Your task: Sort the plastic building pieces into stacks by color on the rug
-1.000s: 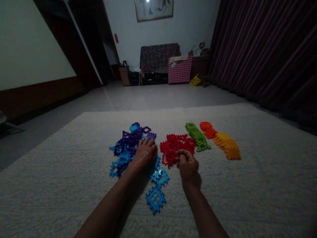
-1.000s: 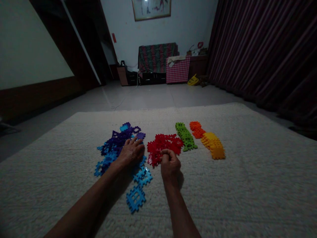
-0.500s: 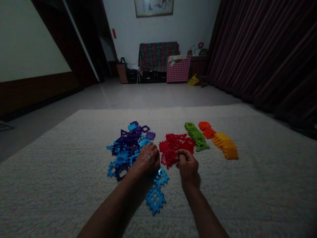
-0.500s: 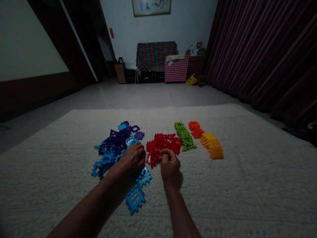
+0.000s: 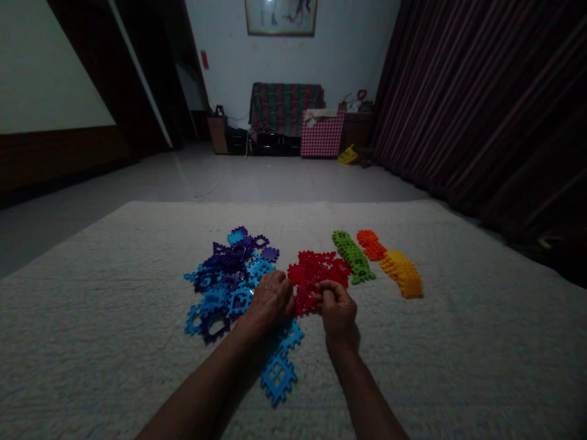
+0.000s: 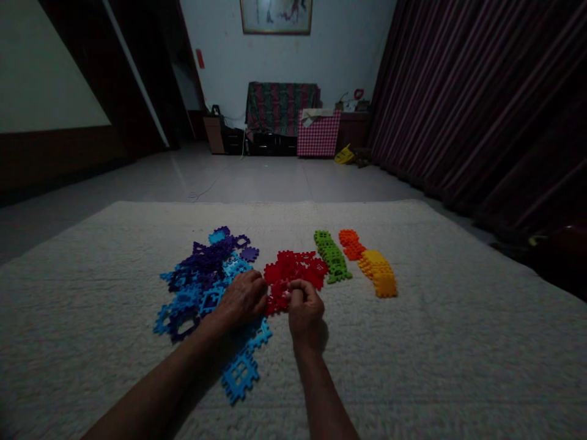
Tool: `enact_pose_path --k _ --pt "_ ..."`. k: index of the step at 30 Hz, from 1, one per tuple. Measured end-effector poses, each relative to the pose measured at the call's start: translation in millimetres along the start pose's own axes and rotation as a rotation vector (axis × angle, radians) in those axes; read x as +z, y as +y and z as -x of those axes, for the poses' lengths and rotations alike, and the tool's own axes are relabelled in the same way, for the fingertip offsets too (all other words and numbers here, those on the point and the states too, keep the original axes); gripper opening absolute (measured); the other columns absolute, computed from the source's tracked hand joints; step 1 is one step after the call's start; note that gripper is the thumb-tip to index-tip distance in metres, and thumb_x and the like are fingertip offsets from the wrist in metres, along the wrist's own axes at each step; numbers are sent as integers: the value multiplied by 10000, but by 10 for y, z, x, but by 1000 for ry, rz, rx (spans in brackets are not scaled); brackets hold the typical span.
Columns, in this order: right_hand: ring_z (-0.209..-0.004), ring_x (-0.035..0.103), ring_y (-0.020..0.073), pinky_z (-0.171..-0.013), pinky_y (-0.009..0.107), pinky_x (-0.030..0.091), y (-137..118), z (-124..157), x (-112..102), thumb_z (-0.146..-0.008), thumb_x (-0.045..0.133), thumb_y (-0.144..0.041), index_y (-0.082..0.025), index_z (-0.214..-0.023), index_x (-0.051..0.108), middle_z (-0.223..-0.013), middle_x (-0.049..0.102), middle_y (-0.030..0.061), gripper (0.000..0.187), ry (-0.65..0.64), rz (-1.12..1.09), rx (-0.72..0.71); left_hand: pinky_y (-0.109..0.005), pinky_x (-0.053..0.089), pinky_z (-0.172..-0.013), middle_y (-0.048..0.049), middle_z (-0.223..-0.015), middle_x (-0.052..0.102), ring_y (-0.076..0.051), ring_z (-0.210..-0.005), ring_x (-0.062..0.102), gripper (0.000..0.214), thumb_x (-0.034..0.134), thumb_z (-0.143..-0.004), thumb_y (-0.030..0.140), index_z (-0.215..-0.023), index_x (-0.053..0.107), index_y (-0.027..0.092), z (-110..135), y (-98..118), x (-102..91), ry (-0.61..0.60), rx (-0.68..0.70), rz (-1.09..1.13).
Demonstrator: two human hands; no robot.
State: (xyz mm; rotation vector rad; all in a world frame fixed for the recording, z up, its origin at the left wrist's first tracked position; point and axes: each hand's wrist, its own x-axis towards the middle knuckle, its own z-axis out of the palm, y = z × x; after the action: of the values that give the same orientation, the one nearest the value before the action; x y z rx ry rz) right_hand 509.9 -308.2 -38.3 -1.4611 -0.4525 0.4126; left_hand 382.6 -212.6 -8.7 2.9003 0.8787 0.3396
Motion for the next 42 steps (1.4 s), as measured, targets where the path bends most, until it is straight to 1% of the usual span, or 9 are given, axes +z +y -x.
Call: enact_pose_path --k 4,8,15,22,26,29,33,36,42 --pt "-584 601 155 -531 263 487 -14 12 -3 -667 542 -331 -208 -738 670 -733 701 16 191 -10 -17 -31 -356 468 -884 -104 -972 615 -229 -948 567 177 472 -883 249 -886 639 189 -35 7 18 30 -32 48" --pt "-605 615 163 -558 278 505 -28 29 2 -664 546 -341 -206 -738 673 -739 700 14 200 -1 0 -39 -352 474 -868 -103 -950 608 -229 -946 566 182 464 -884 234 -869 638 182 -63 -5 26 48 -39 92" --pt "-610 588 154 -558 276 495 14 22 1 -672 554 -325 -189 -756 681 -759 701 24 204 9 26 -56 -357 469 -887 -110 -971 607 -240 -979 560 239 408 -924 205 -890 643 174 -108 1 100 69 -115 91" --pt "-652 588 157 -626 282 484 49 10 -21 -700 536 -295 -187 -766 696 -753 691 17 203 -3 70 -135 -378 471 -896 -121 -1006 600 -257 -1008 543 262 395 -941 222 -922 652 171 -130 35 137 71 -120 58" --pt "-645 565 152 -609 268 453 -14 50 -29 -720 524 -286 -184 -764 701 -734 677 11 209 -19 127 -161 -380 470 -906 -128 -1012 602 -259 -1008 537 273 391 -943 217 -933 658 159 -139 47 140 60 -136 65" --pt "-602 537 147 -558 259 429 -38 79 -37 -723 522 -295 -180 -765 693 -696 650 3 211 -23 133 -143 -369 469 -905 -125 -1031 601 -254 -1026 534 267 397 -939 201 -945 661 157 -139 64 120 41 -156 78" --pt "-603 522 142 -567 259 431 7 96 -62 -746 518 -291 -192 -789 693 -705 631 -8 205 -45 178 -150 -348 460 -925 -115 -1052 602 -242 -1053 532 256 411 -941 201 -968 662 158 -131 84 79 17 -168 86" --pt "-610 521 142 -573 258 436 51 105 -70 -764 512 -278 -202 -798 686 -700 614 -17 193 -57 182 -164 -342 453 -936 -114 -1050 605 -239 -1061 530 252 413 -942 199 -944 662 158 -128 87 58 5 -172 91" --pt "-580 524 141 -533 249 436 32 117 -34 -745 517 -250 -194 -780 678 -678 606 -12 174 -52 170 -162 -336 456 -919 -105 -1047 604 -236 -1050 524 244 414 -939 188 -943 656 159 -122 61 88 36 -162 115"
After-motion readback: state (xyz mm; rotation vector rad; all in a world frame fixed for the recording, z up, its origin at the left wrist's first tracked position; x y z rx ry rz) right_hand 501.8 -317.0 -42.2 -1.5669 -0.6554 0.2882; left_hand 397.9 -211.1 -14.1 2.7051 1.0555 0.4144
